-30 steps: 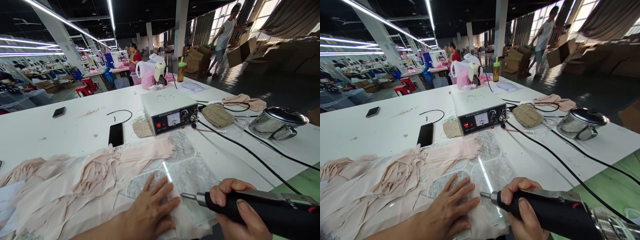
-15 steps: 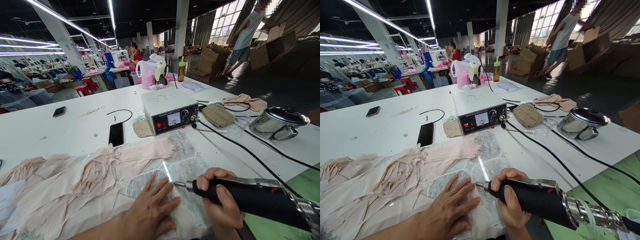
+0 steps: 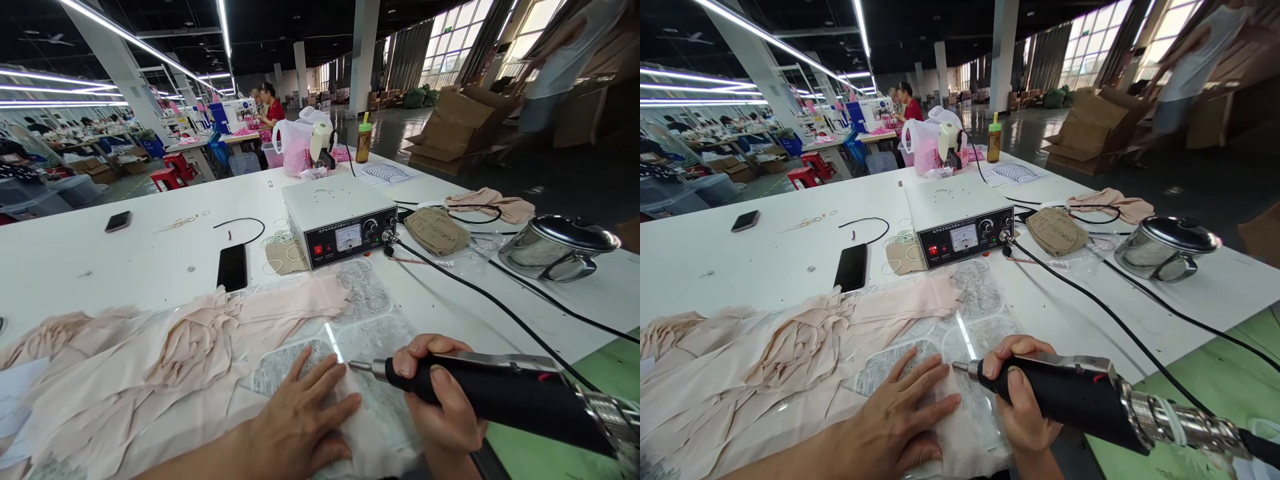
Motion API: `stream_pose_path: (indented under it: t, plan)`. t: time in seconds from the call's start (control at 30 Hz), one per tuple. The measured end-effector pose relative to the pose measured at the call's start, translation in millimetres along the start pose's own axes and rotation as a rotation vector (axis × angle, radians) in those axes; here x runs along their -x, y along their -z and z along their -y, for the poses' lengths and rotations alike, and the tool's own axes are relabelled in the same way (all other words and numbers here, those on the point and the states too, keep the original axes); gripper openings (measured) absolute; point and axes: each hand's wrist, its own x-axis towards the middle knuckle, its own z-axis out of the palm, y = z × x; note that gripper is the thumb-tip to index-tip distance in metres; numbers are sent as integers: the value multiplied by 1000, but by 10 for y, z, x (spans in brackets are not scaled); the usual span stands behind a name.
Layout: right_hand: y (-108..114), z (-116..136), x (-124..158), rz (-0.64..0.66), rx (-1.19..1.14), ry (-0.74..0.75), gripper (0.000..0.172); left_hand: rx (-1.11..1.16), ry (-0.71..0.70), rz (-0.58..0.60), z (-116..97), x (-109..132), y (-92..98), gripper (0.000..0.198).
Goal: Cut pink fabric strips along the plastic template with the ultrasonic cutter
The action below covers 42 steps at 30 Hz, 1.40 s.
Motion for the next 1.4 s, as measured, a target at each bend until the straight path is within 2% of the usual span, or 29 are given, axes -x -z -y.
stream_pose_path:
  t: [0.27, 0.67, 1.0, 1.4]
  plan:
    - [29, 139, 31, 15, -9, -49, 9, -10, -7, -6, -1, -16, 15, 52]
    - [71, 66, 57, 61, 10, -43, 7, -38, -23, -27, 5, -2, -23, 54]
    - [1, 53, 4, 17, -19, -12, 8, -50, -30, -2, 6, -2, 6, 53]
    - [-5, -30, -30, 37, -17, 3, 6, -60, -61, 7, 23, -13, -9, 55]
